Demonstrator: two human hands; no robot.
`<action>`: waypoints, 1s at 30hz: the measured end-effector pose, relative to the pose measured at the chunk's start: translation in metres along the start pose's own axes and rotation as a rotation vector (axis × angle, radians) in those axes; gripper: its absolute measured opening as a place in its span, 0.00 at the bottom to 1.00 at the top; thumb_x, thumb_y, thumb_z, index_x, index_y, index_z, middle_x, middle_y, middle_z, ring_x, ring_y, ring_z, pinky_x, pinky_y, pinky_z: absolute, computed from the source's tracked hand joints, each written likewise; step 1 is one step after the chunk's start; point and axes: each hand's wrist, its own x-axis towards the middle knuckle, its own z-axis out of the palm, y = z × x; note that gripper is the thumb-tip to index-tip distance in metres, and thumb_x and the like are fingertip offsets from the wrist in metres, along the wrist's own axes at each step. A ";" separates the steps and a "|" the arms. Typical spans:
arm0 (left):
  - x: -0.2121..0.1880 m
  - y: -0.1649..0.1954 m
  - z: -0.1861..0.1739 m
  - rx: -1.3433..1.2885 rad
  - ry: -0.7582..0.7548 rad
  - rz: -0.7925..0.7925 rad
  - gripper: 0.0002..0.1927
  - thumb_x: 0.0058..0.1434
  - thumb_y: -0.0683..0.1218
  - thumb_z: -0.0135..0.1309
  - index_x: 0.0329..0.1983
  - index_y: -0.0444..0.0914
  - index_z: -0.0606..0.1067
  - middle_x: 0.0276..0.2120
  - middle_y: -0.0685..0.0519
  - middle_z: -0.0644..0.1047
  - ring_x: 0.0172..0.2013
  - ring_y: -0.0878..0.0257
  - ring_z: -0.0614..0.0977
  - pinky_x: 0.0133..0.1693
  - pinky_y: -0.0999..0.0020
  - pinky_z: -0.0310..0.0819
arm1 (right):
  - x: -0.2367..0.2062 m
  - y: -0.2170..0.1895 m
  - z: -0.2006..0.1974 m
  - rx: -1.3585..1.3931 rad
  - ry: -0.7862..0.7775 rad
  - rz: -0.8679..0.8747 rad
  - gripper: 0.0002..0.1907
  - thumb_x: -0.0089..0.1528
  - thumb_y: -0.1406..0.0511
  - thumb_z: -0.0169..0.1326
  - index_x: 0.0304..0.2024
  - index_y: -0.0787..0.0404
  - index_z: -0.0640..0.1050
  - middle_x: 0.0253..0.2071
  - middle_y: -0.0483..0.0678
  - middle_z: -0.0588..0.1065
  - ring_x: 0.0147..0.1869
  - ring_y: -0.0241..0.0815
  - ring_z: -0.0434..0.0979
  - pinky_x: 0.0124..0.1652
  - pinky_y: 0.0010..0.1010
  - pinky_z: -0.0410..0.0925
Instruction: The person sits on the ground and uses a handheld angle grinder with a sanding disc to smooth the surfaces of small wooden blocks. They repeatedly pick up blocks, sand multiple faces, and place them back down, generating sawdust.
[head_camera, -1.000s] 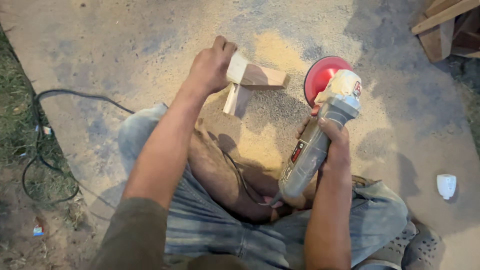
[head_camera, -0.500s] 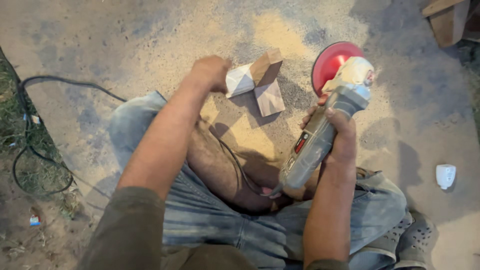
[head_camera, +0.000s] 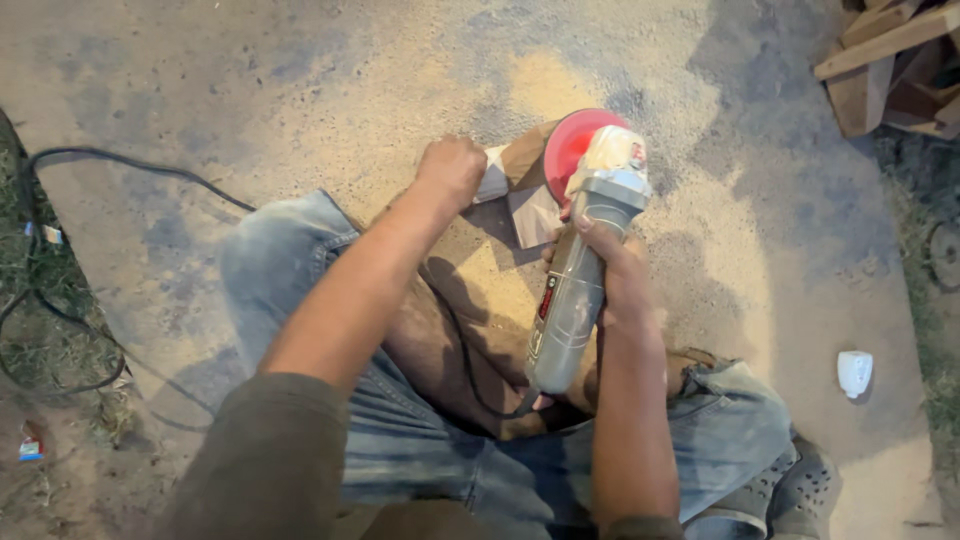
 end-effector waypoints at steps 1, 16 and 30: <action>-0.001 0.000 -0.001 -0.001 0.012 0.019 0.10 0.44 0.42 0.64 0.32 0.39 0.83 0.37 0.44 0.82 0.42 0.46 0.83 0.41 0.51 0.81 | 0.002 0.001 0.001 -0.004 -0.007 0.002 0.17 0.63 0.62 0.58 0.50 0.67 0.75 0.34 0.53 0.78 0.34 0.46 0.81 0.36 0.38 0.77; 0.014 -0.002 0.004 -0.044 -0.081 -0.098 0.11 0.61 0.44 0.53 0.38 0.47 0.85 0.42 0.52 0.84 0.47 0.54 0.84 0.40 0.55 0.80 | 0.021 0.002 0.020 -0.056 0.008 0.149 0.18 0.62 0.59 0.58 0.49 0.64 0.75 0.36 0.55 0.77 0.35 0.48 0.81 0.38 0.40 0.77; 0.019 -0.001 -0.002 -0.089 -0.208 -0.125 0.13 0.67 0.48 0.50 0.49 0.45 0.83 0.50 0.53 0.81 0.53 0.51 0.80 0.43 0.42 0.79 | 0.013 0.006 0.034 -0.086 0.031 0.172 0.18 0.63 0.58 0.57 0.49 0.63 0.75 0.37 0.54 0.77 0.37 0.47 0.81 0.39 0.39 0.77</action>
